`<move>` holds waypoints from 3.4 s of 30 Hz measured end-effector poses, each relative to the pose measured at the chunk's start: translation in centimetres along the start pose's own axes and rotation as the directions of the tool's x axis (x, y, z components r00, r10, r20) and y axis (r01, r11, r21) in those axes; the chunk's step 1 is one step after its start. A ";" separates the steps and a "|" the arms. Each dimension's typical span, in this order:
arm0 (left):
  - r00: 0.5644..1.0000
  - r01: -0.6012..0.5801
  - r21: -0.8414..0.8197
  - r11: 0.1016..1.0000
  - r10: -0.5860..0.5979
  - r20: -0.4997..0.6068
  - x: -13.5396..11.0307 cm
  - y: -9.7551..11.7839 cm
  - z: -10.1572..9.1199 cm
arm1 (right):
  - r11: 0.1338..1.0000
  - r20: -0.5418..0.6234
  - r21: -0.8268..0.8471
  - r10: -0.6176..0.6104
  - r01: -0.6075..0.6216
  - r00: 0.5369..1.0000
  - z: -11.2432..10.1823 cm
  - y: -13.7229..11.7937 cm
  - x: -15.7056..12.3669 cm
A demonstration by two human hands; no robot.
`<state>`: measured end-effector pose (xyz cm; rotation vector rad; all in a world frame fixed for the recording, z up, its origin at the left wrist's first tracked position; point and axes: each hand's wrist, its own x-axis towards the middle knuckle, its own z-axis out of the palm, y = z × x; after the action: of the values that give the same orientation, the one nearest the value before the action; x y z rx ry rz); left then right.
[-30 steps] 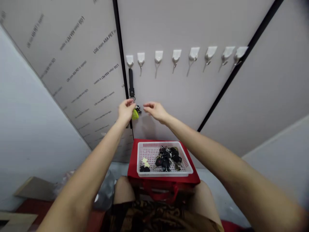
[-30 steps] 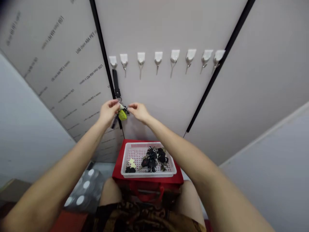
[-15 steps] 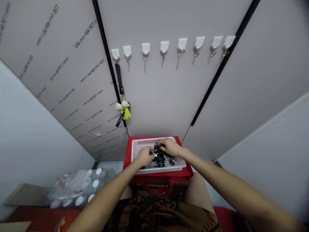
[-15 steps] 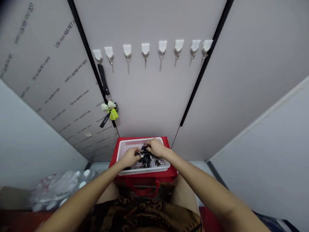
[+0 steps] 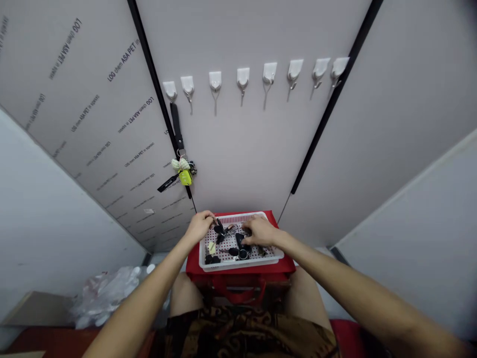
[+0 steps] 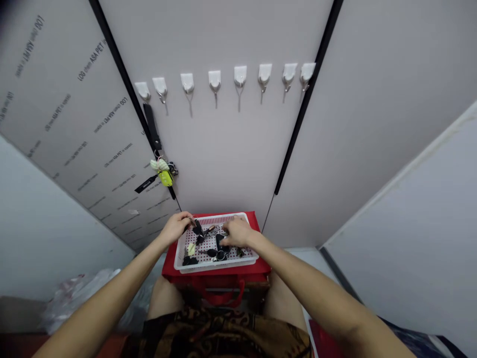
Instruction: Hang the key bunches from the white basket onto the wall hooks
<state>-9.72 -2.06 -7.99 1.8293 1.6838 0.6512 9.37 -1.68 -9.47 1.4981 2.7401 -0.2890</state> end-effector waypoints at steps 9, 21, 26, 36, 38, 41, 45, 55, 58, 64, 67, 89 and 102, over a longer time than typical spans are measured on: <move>0.995 -0.044 0.360 0.932 0.007 0.104 -1.2 0.1 0.6 | 0.990 -0.080 -0.109 0.080 -0.088 0.994 1.2 -3.2 0.9; 1.000 0.014 -0.187 0.982 -0.019 -0.021 -0.2 -0.4 -1.8 | 0.991 -0.046 -0.087 0.103 -0.107 0.994 1.6 -3.5 1.0; 0.998 -0.038 -0.011 0.999 0.039 0.048 -0.9 -0.5 -0.2 | 0.963 -0.092 0.246 0.135 -0.109 0.987 1.3 -2.3 0.9; 0.974 -0.060 -0.501 0.863 0.161 0.161 -0.7 1.6 4.4 | 0.466 -0.277 0.870 0.190 0.161 0.942 -1.8 -1.5 0.4; 0.968 0.092 -0.676 0.731 0.092 0.231 -0.6 2.4 4.5 | 0.417 -0.305 0.884 0.173 0.211 0.937 -2.8 -1.9 0.3; 0.926 0.322 -0.836 0.445 0.035 0.376 -0.4 3.4 4.0 | 0.428 -0.301 0.876 0.123 0.223 0.946 -3.6 -2.5 0.0; 0.973 0.205 -0.933 0.297 0.043 0.227 0.2 4.5 2.7 | 0.587 -0.327 0.769 0.020 0.253 0.945 -3.4 -3.1 -0.3; 0.966 -0.246 -0.776 0.580 0.079 -0.247 2.7 8.6 -3.8 | 0.357 -0.464 0.854 0.195 0.378 0.864 -8.6 -4.5 3.3; 0.902 -0.376 -0.603 0.704 0.130 -0.411 3.8 9.9 -6.1 | 0.431 -0.580 0.790 0.291 0.437 0.761 -12.2 -5.2 5.6; 0.730 -0.379 -0.223 0.898 0.142 -0.668 5.7 10.8 -10.0 | 0.645 -0.737 0.631 0.323 0.432 0.594 -18.6 -7.4 9.7; 0.691 -0.336 -0.142 0.931 0.141 -0.709 6.2 11.2 -11.8 | 0.724 -0.751 0.588 0.324 0.361 0.575 -20.5 -8.5 10.9; 0.740 -0.266 -0.085 0.960 0.146 -0.656 5.7 8.8 -10.3 | 0.778 -0.755 0.531 0.255 0.335 0.604 -18.6 -6.2 11.7; 0.443 -0.415 0.255 0.873 0.439 -0.781 7.7 11.2 -13.6 | 0.788 -0.402 0.594 0.115 0.163 0.908 -7.3 -2.8 5.8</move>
<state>-10.27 6.09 9.38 2.1460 1.6932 1.9990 4.50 2.85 -2.42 1.8331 3.1899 -1.0904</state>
